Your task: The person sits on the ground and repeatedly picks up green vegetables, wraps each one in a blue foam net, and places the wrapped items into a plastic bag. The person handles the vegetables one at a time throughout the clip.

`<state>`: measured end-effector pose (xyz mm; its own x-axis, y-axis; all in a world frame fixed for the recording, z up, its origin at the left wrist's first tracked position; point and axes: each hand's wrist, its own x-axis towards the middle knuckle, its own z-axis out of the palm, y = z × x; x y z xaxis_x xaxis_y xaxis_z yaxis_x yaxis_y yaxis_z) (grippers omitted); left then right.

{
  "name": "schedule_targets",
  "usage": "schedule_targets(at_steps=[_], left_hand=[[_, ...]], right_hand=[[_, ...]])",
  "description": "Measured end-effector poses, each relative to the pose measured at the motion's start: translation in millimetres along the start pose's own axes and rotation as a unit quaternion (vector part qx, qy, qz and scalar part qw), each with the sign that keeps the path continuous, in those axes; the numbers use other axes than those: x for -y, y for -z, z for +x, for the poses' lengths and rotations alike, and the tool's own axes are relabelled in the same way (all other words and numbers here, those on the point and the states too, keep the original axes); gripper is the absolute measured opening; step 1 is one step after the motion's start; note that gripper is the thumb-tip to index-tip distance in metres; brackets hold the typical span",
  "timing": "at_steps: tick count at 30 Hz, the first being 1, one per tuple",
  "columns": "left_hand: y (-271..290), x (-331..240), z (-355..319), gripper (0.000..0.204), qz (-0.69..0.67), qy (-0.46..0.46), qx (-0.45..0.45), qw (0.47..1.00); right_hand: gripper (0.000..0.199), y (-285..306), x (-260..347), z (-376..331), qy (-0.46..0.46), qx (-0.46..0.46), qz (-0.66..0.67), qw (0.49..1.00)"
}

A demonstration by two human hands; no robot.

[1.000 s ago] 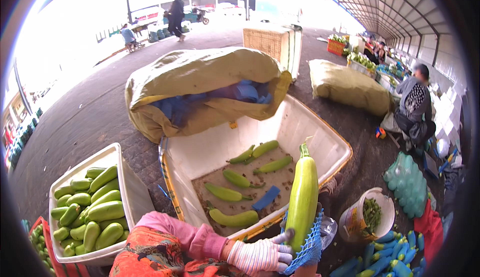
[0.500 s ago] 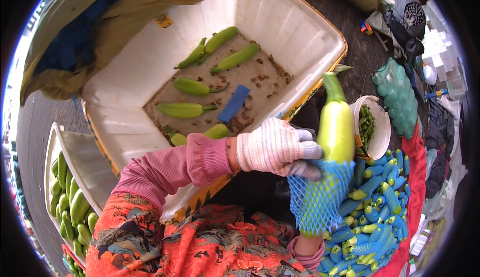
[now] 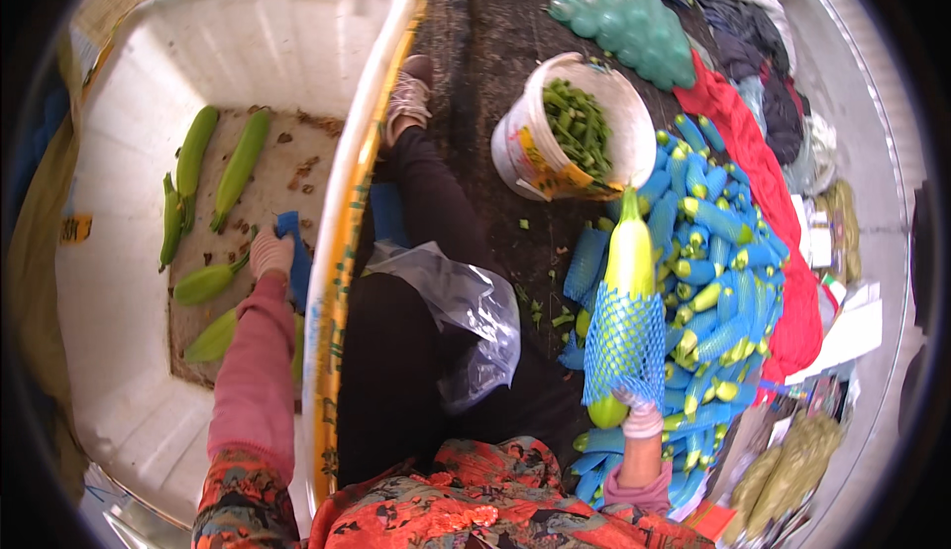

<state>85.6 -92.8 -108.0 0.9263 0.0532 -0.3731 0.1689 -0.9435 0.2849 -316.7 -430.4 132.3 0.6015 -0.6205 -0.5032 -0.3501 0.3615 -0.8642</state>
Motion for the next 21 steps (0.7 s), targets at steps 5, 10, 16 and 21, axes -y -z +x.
schedule_targets(at_steps=[5,10,16,21], left_hand=[[65,-13,-25,0.048,-0.071,-0.228,-0.109,0.965],[126,-6,-56,0.04,-0.273,-0.345,-0.151,0.885],[222,-86,-218,0.014,-0.114,-0.387,-0.302,0.864],[238,-97,-279,0.018,-0.04,-0.392,-0.296,0.87]], right_hand=[[0.043,54,-69,47,0.033,0.034,0.004,0.999],[0.021,16,-30,46,-0.084,0.016,0.245,0.966],[0.04,111,80,-19,0.311,-0.148,0.449,0.825],[0.051,-30,143,-65,0.544,-0.017,0.163,0.823]])
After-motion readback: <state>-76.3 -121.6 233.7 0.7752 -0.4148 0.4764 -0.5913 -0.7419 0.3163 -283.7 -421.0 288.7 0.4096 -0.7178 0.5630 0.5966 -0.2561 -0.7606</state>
